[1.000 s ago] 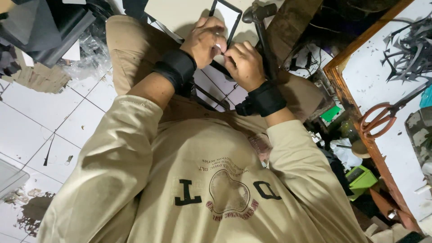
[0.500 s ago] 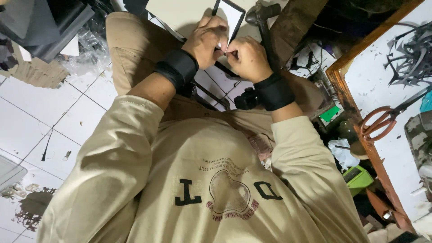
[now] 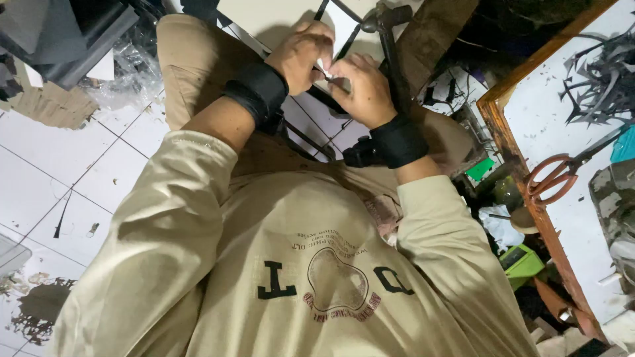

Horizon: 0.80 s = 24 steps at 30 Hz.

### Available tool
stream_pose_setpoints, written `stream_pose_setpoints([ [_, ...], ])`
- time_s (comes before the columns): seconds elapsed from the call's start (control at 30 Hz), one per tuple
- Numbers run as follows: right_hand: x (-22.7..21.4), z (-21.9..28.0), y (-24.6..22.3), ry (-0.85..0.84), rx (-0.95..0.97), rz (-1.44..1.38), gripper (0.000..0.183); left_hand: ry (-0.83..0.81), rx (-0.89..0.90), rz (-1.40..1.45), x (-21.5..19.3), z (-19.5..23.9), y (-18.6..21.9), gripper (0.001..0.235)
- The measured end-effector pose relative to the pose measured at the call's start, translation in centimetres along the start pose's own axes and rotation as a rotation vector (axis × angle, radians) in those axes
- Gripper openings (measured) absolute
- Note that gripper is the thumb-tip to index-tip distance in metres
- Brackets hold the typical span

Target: The person is assembling a small black wallet by hand. They repeatedly fold the edges of the wallet material over a white template, then use a hammer to press and secure the folded edges. The person frequently flips the wallet to work on different sides.

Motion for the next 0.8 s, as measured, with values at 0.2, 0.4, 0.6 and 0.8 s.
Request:
stream_pose_setpoints([
  [0.2,-0.1,0.9,-0.3,0.013,-0.074,0.057,0.006,-0.022,-0.028,-0.076,0.6,0.3,-0.5,0.019],
  [0.4,0.1,0.9,-0.3,0.030,-0.079,0.021,0.004,-0.036,-0.085,-0.033,0.5,0.5,-0.8,0.022],
  [0.6,0.5,0.8,0.9,0.020,-0.010,-0.062,0.007,-0.017,0.006,-0.044,0.4,0.4,-0.5,0.023],
  [0.8,1.9,0.9,3.2,-0.052,0.016,-0.121,0.009,0.017,0.012,-0.006,0.2,0.3,-0.2,0.021],
])
Point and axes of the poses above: each hand's wrist, its own z-axis away from the middle knuckle, its own x-axis out of the palm, y = z × x, the point moved 9 cm from there along -z, towards the middle knuckle, and after that the axes turned 15 degrees about y, right-handed, at the moved point
